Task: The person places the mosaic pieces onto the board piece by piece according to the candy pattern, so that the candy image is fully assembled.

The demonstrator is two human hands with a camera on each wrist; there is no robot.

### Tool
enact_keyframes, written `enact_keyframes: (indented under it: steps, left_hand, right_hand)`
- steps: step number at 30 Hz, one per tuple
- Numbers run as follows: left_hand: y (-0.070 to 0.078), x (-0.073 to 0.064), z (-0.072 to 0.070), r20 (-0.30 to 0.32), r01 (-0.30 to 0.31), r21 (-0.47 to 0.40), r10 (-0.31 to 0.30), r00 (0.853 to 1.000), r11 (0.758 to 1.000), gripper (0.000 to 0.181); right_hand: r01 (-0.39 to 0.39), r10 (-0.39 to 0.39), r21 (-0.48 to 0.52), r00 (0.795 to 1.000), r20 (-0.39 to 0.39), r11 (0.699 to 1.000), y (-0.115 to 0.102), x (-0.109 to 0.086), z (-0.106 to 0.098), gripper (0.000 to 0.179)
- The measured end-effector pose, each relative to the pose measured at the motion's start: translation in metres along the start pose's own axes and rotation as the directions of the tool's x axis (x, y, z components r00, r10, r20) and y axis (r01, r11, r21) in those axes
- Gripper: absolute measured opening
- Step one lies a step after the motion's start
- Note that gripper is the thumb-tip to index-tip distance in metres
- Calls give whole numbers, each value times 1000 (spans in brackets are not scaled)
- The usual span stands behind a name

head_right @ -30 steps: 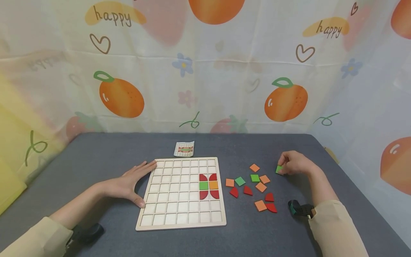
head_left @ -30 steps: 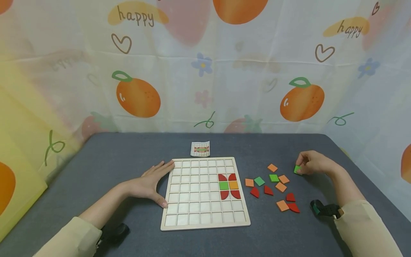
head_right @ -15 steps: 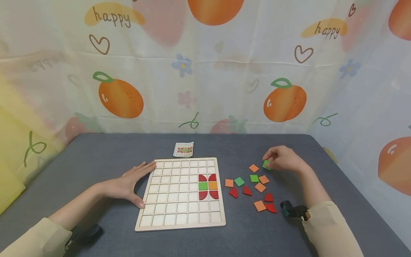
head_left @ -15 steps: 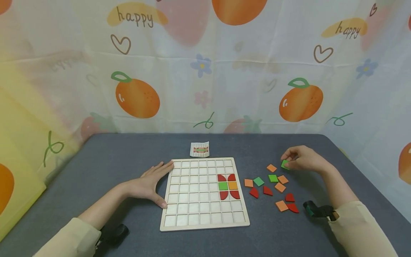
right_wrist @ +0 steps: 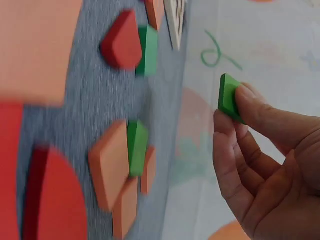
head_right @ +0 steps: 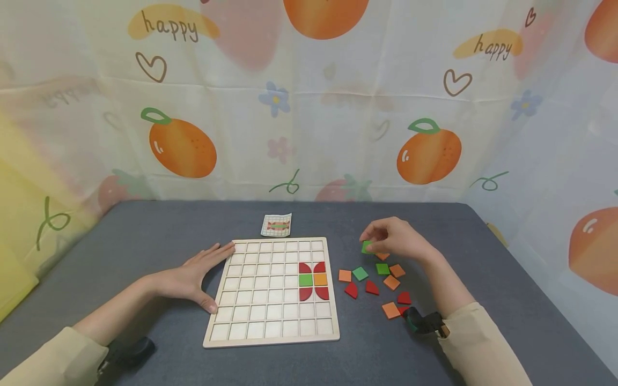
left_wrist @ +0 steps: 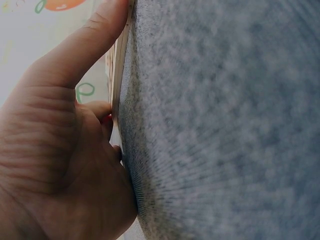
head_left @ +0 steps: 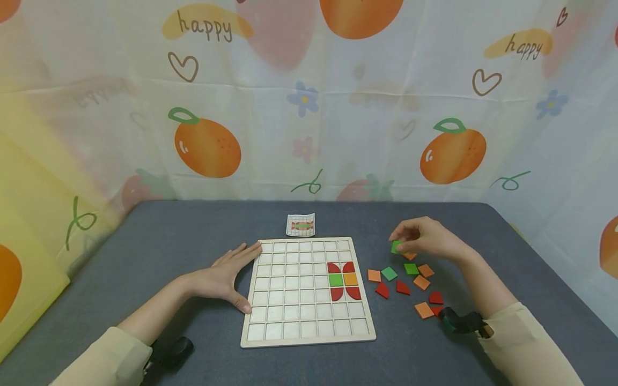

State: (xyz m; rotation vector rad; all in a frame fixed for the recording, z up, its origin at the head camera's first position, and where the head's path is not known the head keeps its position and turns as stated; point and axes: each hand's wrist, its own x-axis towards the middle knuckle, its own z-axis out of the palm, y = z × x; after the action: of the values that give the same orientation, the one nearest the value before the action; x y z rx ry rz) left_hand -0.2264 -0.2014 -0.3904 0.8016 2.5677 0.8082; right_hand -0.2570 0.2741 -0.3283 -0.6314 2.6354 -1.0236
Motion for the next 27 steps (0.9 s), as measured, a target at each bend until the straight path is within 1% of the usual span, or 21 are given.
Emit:
enact_keyframes:
  steps: [3, 7, 12, 15, 27]
  left_hand:
    - [-1, 1, 0, 1, -1, 8, 1, 1000, 1000, 126]
    - [-1, 1, 0, -2, -2, 11, 2, 1000, 1000, 126]
    - [-1, 1, 0, -1, -4, 9, 4, 1000, 1000, 126]
    - [-1, 1, 0, -1, -3, 8, 3, 1000, 1000, 126]
    - [-1, 2, 1, -1, 1, 12, -1, 1000, 1000, 127]
  right_hand:
    - [20, -20, -7, 1000, 13, 1000, -7, 6, 7, 26]
    - [27, -27, -2, 999, 21, 1000, -17, 13, 18, 24]
    - [46, -48, 47, 998, 35, 998, -31, 21, 30, 23]
    - [56, -59, 73, 997, 43, 996, -39, 25, 35, 23]
    - [134, -141, 88, 987, 74, 987, -71, 39, 55, 20]
